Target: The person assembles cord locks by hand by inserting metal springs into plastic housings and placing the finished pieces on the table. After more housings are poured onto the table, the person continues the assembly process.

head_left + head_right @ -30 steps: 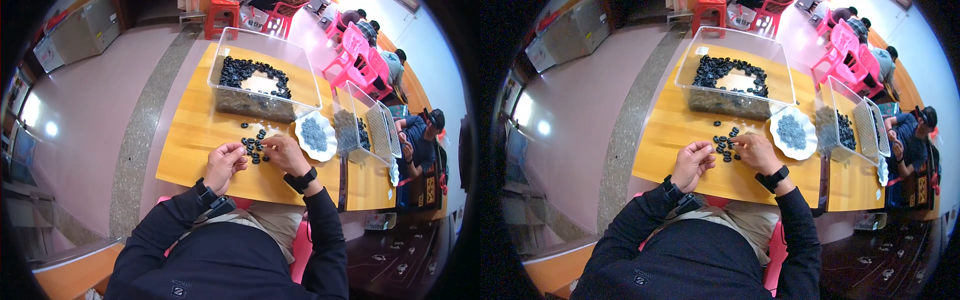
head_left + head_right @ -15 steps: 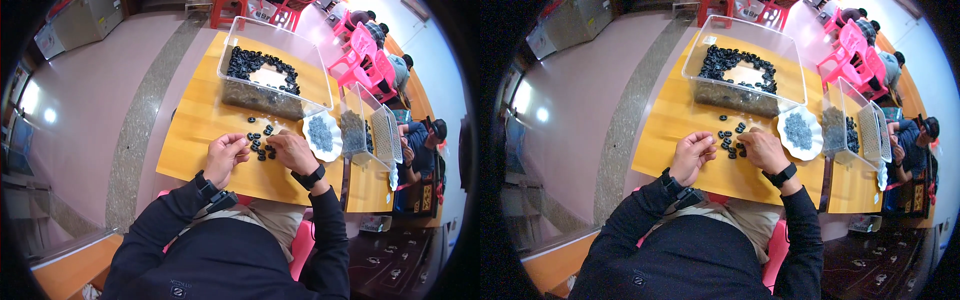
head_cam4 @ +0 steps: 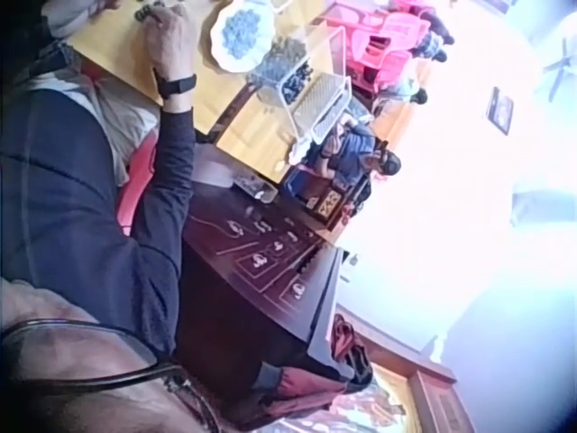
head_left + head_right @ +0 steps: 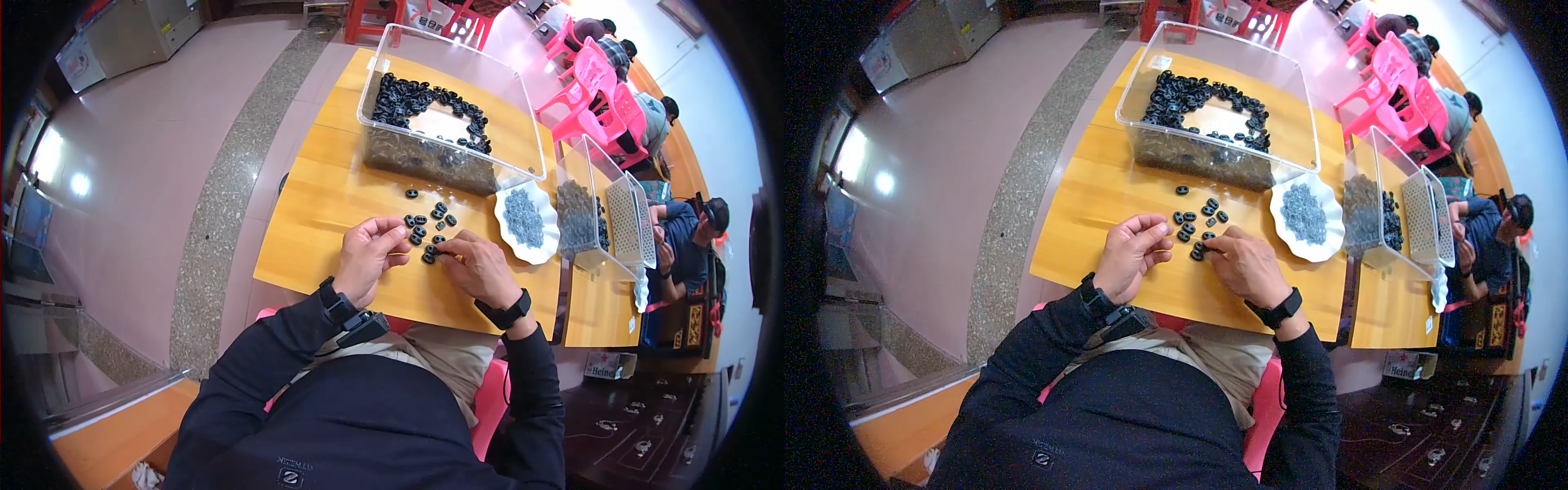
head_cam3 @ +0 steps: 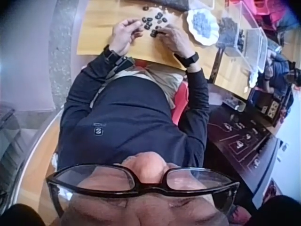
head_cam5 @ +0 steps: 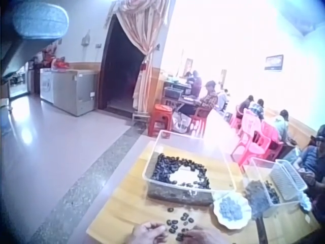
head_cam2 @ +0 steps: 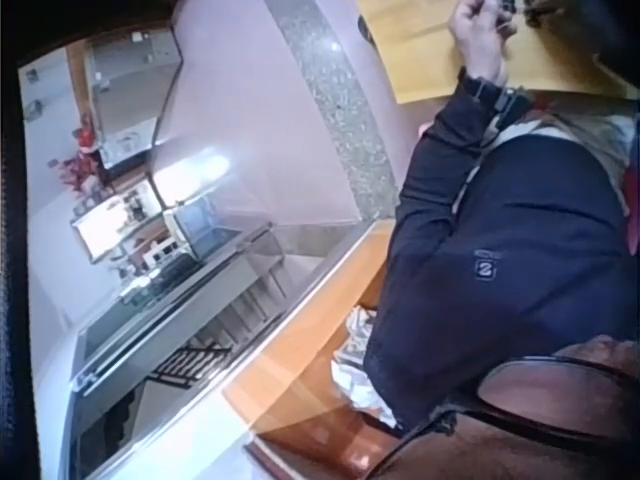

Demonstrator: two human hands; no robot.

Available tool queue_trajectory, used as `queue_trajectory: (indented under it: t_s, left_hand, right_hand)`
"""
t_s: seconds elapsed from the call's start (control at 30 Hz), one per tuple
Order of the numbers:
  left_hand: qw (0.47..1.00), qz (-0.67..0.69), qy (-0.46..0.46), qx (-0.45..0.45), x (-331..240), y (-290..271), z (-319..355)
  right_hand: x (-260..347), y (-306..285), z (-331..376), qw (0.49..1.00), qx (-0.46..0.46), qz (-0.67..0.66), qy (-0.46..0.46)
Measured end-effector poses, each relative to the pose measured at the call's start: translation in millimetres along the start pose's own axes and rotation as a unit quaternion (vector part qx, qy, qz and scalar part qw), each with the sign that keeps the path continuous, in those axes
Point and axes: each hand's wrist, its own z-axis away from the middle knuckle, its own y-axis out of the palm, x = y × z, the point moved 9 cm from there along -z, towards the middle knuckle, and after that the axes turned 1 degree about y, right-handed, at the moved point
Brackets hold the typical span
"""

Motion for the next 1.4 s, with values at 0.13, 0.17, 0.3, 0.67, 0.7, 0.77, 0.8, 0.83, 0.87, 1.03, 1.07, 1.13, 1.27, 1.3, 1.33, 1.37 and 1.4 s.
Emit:
queue_trajectory:
  t_s: [0.13,0.17,0.3,0.67,0.7,0.77,0.8,0.83,0.87,1.03,1.07,1.13,1.27,1.3,1.33,1.37,1.4]
  left_hand:
    - [1.000,-0.003,0.001,-0.001,1.1,-1.5,0.0]
    - [1.000,-0.002,0.000,0.000,1.9,-1.3,-0.1]
    - [1.000,0.000,-0.003,0.005,1.3,1.0,0.1]
    - [1.000,-0.007,-0.009,0.005,3.0,1.9,0.4]
    - [1.000,-0.009,-0.011,0.004,3.5,1.9,0.7]
    - [1.000,-0.010,-0.011,0.005,3.7,2.8,1.5]
    - [1.000,-0.011,-0.013,0.004,4.2,2.9,1.8]
    - [1.000,-0.012,-0.011,0.006,4.2,3.7,2.3]
    - [1.000,-0.015,-0.013,0.006,4.8,3.8,2.9]
    - [1.000,-0.018,-0.010,0.013,6.2,6.5,3.7]
    - [1.000,-0.018,-0.009,0.013,7.0,5.7,3.1]
    - [1.000,-0.019,-0.008,0.013,7.4,6.2,2.6]
    - [1.000,-0.017,-0.007,0.012,6.5,5.9,2.9]
    - [1.000,-0.016,-0.007,0.013,6.5,5.9,3.1]
    - [1.000,-0.016,-0.007,0.013,6.7,5.8,3.3]
    - [1.000,-0.015,-0.007,0.014,7.0,5.9,3.5]
    - [1.000,-0.015,-0.007,0.016,7.3,6.2,3.7]
  right_hand:
    - [-11.7,-4.0,-4.4,0.999,-0.033,-0.010,0.037]
    - [-12.7,-8.1,-6.6,0.997,-0.051,-0.009,0.049]
    - [-13.5,-10.3,-21.7,0.996,-0.058,0.048,0.039]
    - [-24.9,8.5,-47.1,0.995,0.027,0.092,0.016]
    - [-25.7,10.3,-47.9,0.995,0.035,0.087,0.017]
    - [-24.4,10.9,-47.8,0.994,0.039,0.104,0.012]
    - [-23.6,11.6,-47.5,0.992,0.045,0.119,0.007]
    - [-23.6,10.7,-47.0,0.992,0.042,0.121,0.007]
    - [-22.9,11.7,-46.3,0.991,0.050,0.123,0.003]
    - [-30.2,8.9,-44.0,0.996,0.037,0.076,-0.008]
    - [-31.9,9.6,-44.5,0.996,0.036,0.076,-0.008]
    - [-38.6,9.2,-45.7,0.998,0.032,0.049,0.017]
    - [-31.1,6.3,-44.1,0.998,0.031,0.057,-0.004]
    - [-28.8,6.4,-42.3,0.997,0.029,0.067,-0.015]
    - [-26.3,6.3,-40.9,0.996,0.028,0.077,-0.027]
    - [-24.5,5.6,-40.5,0.996,0.027,0.077,-0.027]
    - [-23.3,4.7,-40.4,0.996,0.028,0.079,-0.018]
